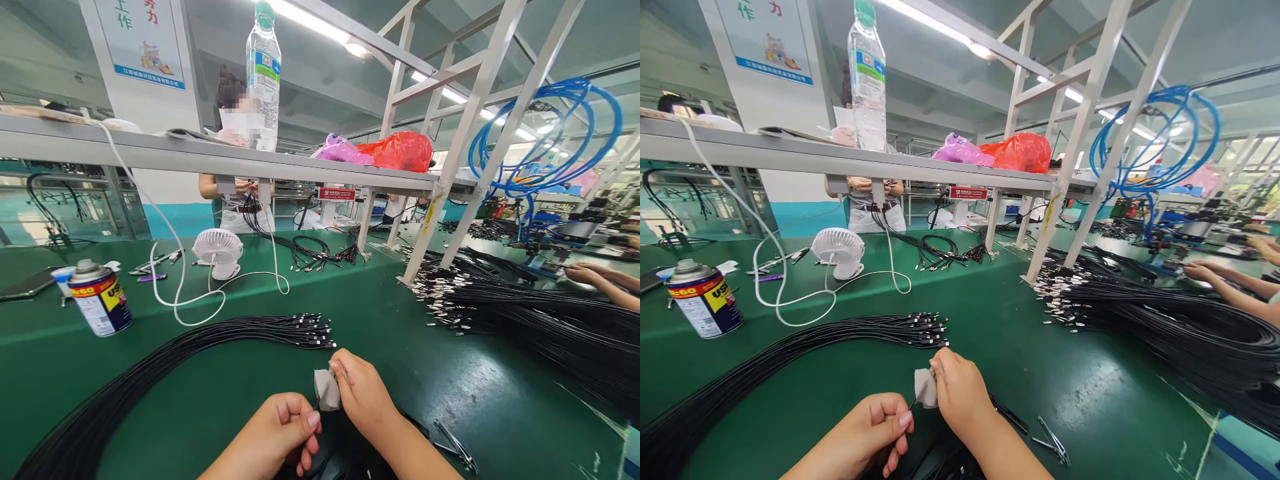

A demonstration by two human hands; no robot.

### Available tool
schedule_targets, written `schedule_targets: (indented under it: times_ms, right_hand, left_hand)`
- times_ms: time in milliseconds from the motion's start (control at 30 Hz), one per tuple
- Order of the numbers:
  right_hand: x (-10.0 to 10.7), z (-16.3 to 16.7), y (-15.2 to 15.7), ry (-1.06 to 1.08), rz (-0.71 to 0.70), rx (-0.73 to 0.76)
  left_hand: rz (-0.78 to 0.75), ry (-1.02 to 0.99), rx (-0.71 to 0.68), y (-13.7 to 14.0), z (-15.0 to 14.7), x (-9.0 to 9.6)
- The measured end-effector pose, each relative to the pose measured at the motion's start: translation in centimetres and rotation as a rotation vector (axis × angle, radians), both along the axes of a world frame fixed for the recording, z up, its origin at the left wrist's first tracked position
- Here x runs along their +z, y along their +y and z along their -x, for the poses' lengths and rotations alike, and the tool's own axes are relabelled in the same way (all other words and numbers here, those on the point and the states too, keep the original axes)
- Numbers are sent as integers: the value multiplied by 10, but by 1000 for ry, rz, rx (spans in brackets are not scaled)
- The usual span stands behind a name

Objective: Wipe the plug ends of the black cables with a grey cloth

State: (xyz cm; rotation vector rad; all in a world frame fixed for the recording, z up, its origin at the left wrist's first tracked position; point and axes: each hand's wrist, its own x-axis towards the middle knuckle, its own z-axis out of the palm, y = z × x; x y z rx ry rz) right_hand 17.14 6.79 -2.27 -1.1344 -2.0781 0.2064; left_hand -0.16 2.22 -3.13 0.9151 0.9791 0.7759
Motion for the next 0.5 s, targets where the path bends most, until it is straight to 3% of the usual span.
schedule_targets:
  times_ms: [133, 300, 500]
  right_hand:
    - [-1, 0, 0, 50, 122, 18]
    - [0, -1, -2, 114, 258, 72]
    - [15, -4, -2, 198, 600, 149]
  left_hand:
    - [-16, 29, 14, 3, 3, -3]
    - [-44, 107, -82, 2, 5, -9]
    - [-192, 318, -80, -4, 5, -5]
